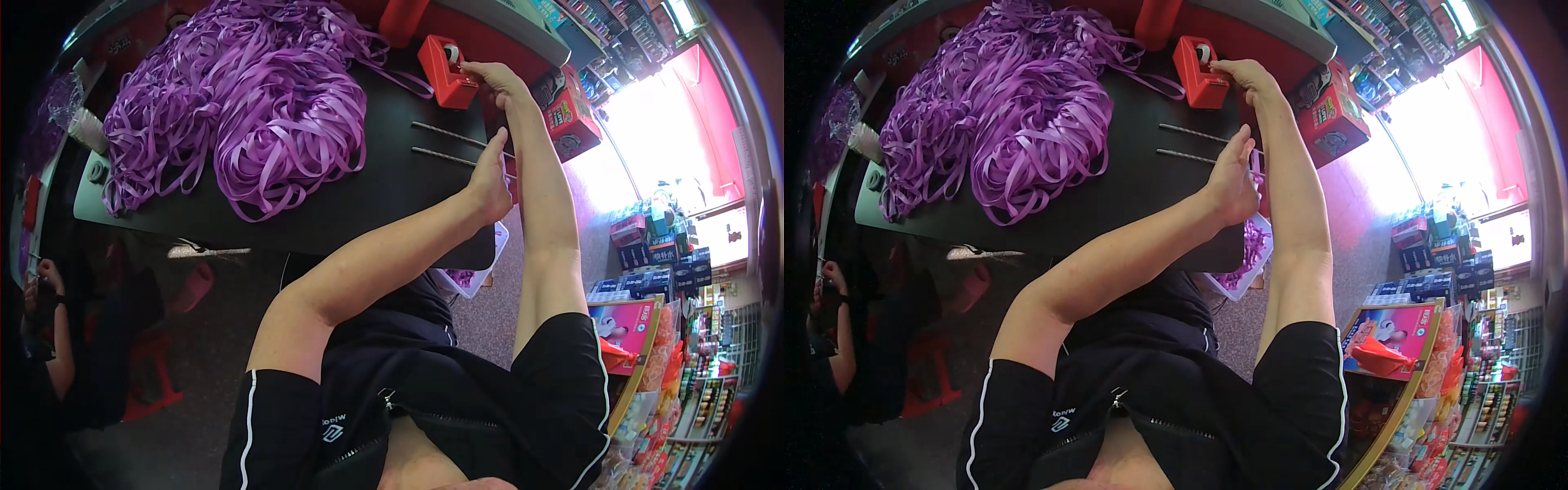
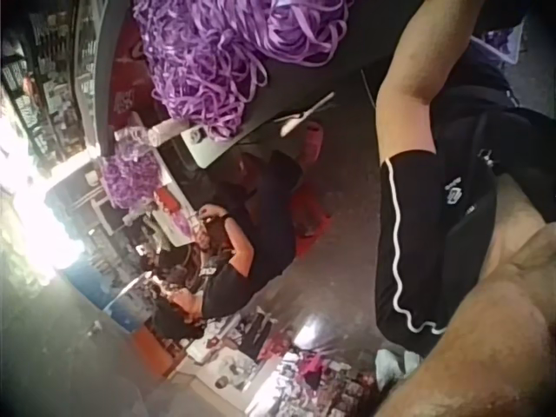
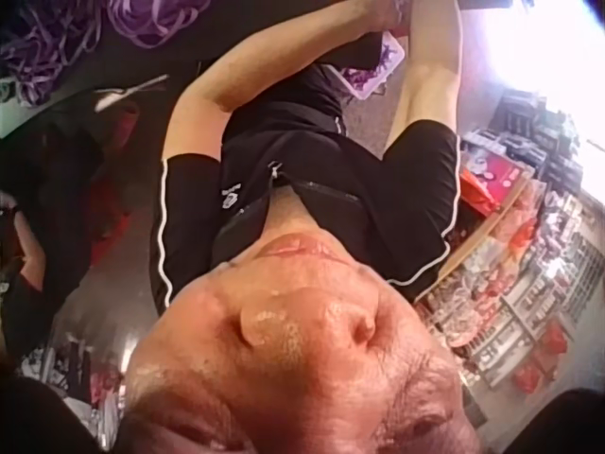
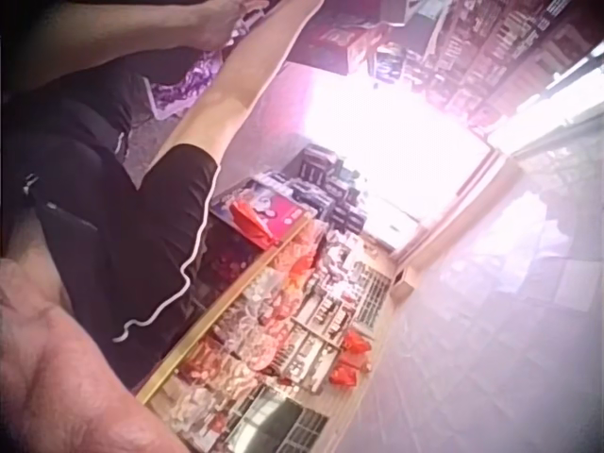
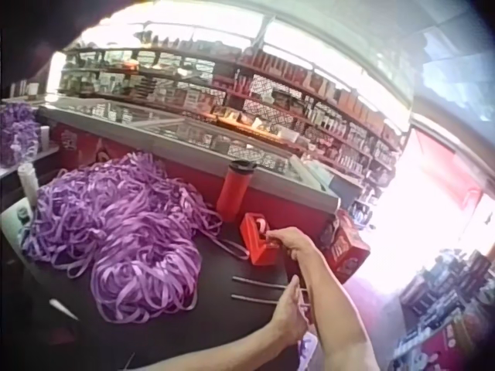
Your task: Making ribbon bows by wrapping purple ribbon around two parallel metal rods and tying them.
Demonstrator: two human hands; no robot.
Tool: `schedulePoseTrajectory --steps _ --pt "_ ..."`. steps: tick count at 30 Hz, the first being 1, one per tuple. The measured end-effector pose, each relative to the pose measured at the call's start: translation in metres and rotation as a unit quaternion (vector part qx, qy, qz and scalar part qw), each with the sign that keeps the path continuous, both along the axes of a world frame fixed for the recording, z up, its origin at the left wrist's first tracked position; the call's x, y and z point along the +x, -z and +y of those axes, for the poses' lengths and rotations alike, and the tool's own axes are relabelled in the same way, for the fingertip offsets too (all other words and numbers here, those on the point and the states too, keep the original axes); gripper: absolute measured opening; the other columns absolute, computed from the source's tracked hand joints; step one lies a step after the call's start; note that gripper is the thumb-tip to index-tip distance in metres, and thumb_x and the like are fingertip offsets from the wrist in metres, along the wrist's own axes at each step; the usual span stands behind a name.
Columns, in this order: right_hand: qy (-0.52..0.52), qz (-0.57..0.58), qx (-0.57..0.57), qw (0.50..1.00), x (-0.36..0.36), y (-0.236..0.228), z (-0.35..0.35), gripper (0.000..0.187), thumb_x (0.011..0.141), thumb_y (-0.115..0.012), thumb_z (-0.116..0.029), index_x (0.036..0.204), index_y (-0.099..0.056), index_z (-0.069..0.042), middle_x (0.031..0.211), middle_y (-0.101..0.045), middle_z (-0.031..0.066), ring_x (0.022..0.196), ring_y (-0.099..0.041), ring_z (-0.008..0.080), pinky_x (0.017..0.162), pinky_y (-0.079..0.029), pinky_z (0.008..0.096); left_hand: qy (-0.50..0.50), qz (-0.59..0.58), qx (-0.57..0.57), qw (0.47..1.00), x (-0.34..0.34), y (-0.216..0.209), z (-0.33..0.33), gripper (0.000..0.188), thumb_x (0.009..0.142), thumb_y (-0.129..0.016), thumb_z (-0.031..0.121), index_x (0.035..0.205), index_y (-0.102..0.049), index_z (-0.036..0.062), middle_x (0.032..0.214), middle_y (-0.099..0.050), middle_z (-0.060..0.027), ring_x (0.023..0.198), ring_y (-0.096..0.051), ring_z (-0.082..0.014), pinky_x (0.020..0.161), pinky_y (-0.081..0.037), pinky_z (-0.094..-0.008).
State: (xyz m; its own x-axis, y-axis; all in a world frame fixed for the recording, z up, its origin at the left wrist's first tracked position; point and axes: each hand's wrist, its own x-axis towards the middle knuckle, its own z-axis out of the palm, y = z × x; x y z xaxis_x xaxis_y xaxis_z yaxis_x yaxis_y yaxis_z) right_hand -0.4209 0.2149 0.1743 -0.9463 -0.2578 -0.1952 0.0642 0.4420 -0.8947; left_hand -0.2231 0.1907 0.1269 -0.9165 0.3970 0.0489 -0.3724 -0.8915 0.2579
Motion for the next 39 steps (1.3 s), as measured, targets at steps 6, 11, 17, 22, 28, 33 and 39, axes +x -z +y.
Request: schedulePoseTrajectory --steps 6,11,17,22,28,33,39 --pt "0.037 -0.034 -0.019 0.999 -0.007 -0.009 0.011 0.016 0.076 -0.071 -0.039 0.074 -0.065 -0.024 0.066 -0.058 -0.0112 0.056 -0.041 0.0035 0.054 -0.025 0.0237 0.031 0.004 -0.001 1.000 0.002 -0.004 -0.001 0.097 0.082 -0.045 0.068 0.149 0.006 0.0200 0.155 0.012 -0.0133 0.142 0.011 -0.0291 0.109 0.013 -0.0491" --pt "0.049 -0.018 -0.032 0.998 0.020 -0.018 0.018 0.019 0.075 -0.070 -0.038 0.072 -0.064 -0.020 0.066 -0.057 -0.0099 0.058 -0.041 0.0048 0.055 -0.028 0.0253 0.011 0.007 -0.017 1.000 -0.002 0.000 0.000 0.100 0.080 -0.044 0.071 0.149 0.007 0.0205 0.152 0.021 -0.0167 0.138 0.027 -0.0267 0.107 0.020 -0.0465" --pt "0.011 -0.062 -0.072 0.995 0.037 0.008 0.037 0.016 0.080 -0.068 -0.033 0.074 -0.065 -0.018 0.066 -0.056 -0.0092 0.055 -0.039 0.0035 0.052 -0.026 0.0211 0.013 0.006 0.005 1.000 0.000 -0.004 -0.002 0.093 0.083 -0.044 0.066 0.149 0.002 0.0190 0.155 0.009 -0.0128 0.142 0.009 -0.0274 0.110 0.011 -0.0501" --pt "0.010 -0.041 -0.117 0.992 0.049 0.020 0.030 0.017 0.083 -0.066 -0.034 0.076 -0.062 -0.019 0.063 -0.052 -0.0105 0.050 -0.036 0.0023 0.047 -0.022 0.0208 0.015 0.007 0.010 1.000 0.002 -0.010 -0.009 0.081 0.086 -0.045 0.062 0.148 -0.013 0.0203 0.151 -0.015 -0.0084 0.138 -0.018 -0.0268 0.111 -0.011 -0.0506" --pt "0.041 -0.042 -0.152 0.987 0.045 0.033 0.034 0.019 0.080 -0.069 -0.029 0.081 -0.068 -0.010 0.074 -0.062 -0.0031 0.067 -0.048 0.0078 0.066 -0.037 0.0246 0.005 -0.013 0.058 0.998 -0.004 -0.003 -0.001 0.059 0.091 -0.042 0.056 0.138 -0.031 0.0214 0.135 -0.040 -0.0061 0.124 -0.040 -0.0245 0.106 -0.029 -0.0459" --pt "0.088 0.037 -0.113 0.989 0.067 0.030 0.020 0.017 0.079 -0.070 -0.026 0.080 -0.069 -0.009 0.075 -0.063 -0.0006 0.070 -0.049 0.0103 0.066 -0.038 0.0255 0.004 -0.045 0.084 0.995 -0.003 -0.005 -0.002 0.045 0.095 -0.039 0.049 0.129 -0.042 0.0201 0.122 -0.052 -0.0033 0.115 -0.049 -0.0226 0.102 -0.036 -0.0414" --pt "0.088 0.032 -0.118 0.989 0.061 0.035 0.019 0.018 0.079 -0.069 -0.024 0.080 -0.069 -0.006 0.072 -0.062 0.0004 0.067 -0.048 0.0102 0.065 -0.038 0.0248 0.002 -0.043 0.088 0.995 -0.002 -0.006 -0.001 0.049 0.093 -0.041 0.051 0.128 -0.043 0.0161 0.121 -0.053 -0.0043 0.115 -0.050 -0.0220 0.102 -0.036 -0.0407"
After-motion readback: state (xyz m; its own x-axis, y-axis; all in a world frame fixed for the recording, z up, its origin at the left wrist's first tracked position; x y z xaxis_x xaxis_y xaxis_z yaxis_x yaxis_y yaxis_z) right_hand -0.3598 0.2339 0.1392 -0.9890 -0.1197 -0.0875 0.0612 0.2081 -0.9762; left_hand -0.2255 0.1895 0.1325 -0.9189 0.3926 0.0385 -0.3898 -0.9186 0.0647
